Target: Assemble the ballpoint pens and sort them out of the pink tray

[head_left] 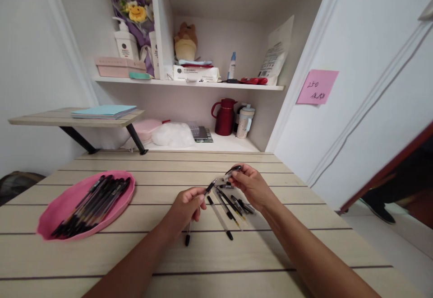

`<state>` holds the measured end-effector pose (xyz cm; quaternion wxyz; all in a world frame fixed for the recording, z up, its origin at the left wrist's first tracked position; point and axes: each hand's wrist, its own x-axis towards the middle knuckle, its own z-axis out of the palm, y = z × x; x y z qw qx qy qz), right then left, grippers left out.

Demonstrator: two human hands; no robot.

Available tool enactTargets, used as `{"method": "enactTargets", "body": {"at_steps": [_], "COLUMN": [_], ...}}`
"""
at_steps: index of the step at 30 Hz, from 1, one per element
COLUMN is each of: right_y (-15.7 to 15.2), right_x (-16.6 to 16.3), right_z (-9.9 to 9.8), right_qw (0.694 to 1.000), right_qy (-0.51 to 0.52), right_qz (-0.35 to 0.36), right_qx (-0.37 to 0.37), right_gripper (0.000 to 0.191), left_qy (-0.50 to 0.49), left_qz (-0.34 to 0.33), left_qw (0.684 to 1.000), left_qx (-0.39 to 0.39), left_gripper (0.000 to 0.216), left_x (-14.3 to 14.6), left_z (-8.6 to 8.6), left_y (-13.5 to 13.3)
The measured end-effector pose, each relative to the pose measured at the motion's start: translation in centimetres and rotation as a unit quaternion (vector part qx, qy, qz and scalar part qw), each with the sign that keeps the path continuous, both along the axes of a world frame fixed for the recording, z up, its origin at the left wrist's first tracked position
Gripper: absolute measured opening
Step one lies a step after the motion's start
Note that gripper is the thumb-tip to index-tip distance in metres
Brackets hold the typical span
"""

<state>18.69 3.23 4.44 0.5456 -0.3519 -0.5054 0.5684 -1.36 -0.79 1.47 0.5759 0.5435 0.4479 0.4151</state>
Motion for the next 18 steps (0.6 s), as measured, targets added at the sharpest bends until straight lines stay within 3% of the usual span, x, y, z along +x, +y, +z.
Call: {"method": "enactTargets", "body": {"at_steps": [5, 18], "right_y": [-0.6, -2.3], "right_x": [-1.3, -3.0], "right_z": [-0.2, -0.9], "right_qw": [0.999, 0.993], "right_qy": [0.035, -0.091], "right_qz": [-0.032, 0.044], "right_qx": [0.024, 0.053], "right_gripper": [0.029, 0.024], "left_qy": [0.008, 0.034], "left_qz": [-0.007, -0.006], "left_qw": [1.000, 0.999], "left_qx": [0.010, 0.042], "left_gripper": [0.037, 0.034], "left_x": [0.1, 0.4], "left_z": [-0.1, -0.2], "left_y": [-0.1, -0.1]}}
